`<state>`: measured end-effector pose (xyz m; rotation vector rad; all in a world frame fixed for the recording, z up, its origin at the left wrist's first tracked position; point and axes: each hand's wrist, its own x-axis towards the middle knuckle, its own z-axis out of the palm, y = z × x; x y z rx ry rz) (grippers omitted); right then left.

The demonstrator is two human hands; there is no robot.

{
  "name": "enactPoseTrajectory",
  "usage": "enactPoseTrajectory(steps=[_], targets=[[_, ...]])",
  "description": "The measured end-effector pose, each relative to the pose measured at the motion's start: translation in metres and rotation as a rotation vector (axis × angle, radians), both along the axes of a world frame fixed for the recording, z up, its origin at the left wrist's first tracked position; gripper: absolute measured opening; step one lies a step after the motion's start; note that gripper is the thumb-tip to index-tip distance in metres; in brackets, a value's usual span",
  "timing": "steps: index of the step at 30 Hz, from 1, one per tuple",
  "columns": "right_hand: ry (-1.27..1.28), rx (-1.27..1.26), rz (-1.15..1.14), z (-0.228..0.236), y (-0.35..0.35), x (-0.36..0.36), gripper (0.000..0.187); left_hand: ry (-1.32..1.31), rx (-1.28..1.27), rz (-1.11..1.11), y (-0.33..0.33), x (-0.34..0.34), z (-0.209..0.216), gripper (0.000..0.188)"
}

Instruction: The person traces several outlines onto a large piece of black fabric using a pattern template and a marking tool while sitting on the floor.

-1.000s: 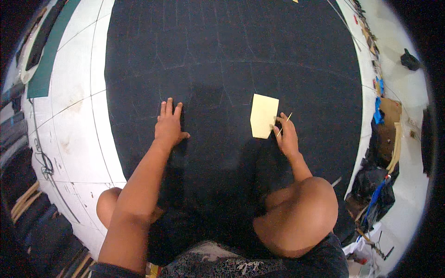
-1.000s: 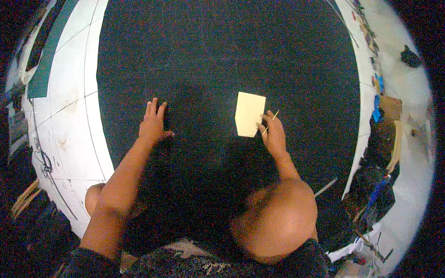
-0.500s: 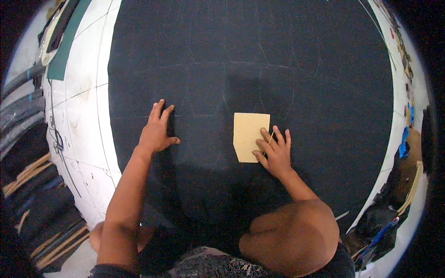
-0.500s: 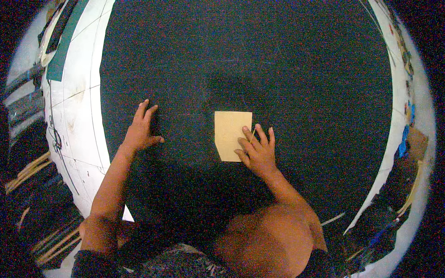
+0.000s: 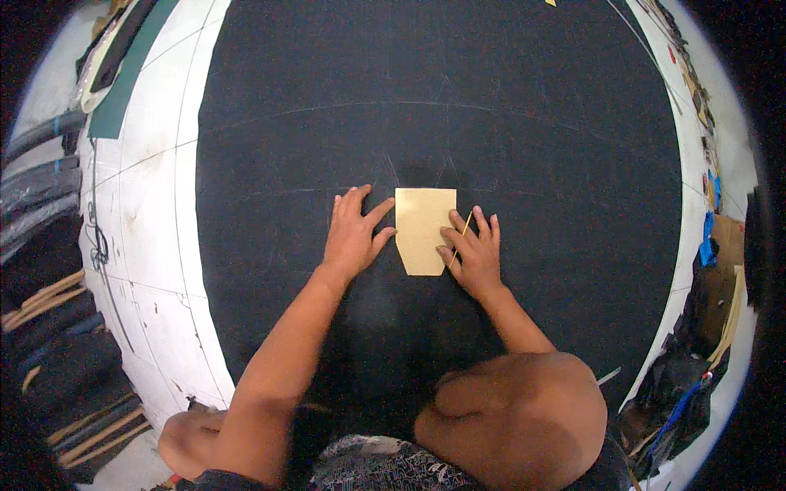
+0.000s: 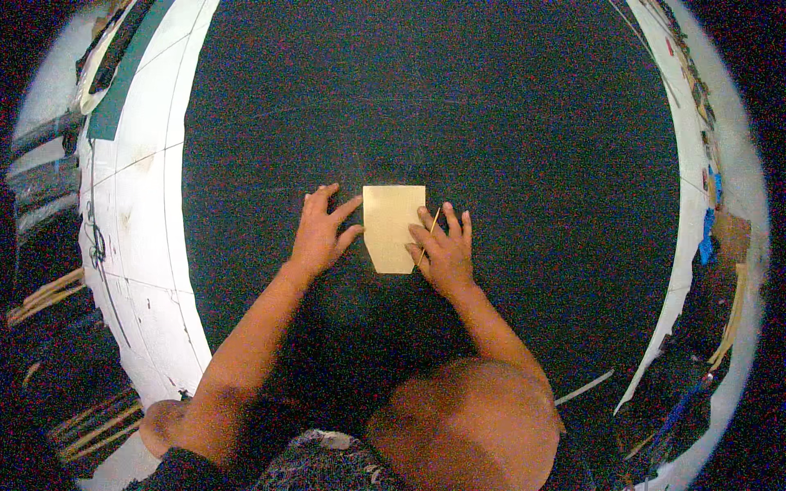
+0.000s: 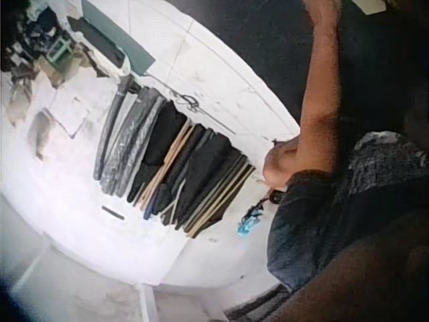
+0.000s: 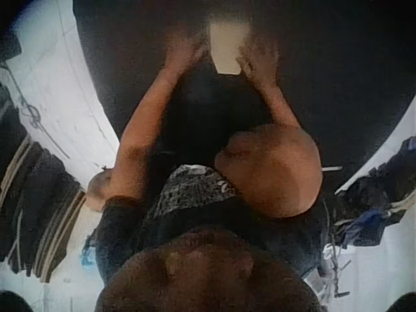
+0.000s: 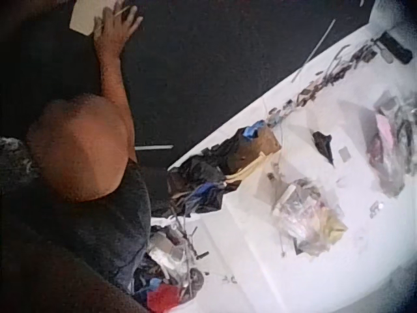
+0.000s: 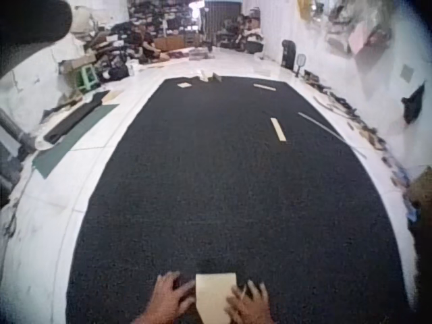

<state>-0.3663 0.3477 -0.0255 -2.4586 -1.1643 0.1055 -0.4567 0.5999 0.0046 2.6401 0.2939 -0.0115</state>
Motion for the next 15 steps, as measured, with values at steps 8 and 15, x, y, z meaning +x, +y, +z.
enactPoseTrajectory(steps=[8, 15], targets=[[-0.009, -0.019, 0.005, 0.0007, 0.0046, -0.0031, 0.034, 0.011, 0.045, -0.068, 0.0042, -0.0027, 0.0, 0.056], [-0.033, -0.03, 0.032, -0.0015, 0.0005, -0.0022, 0.033, 0.009, 0.032, -0.074, 0.0046, -0.0024, -0.0046, 0.055]])
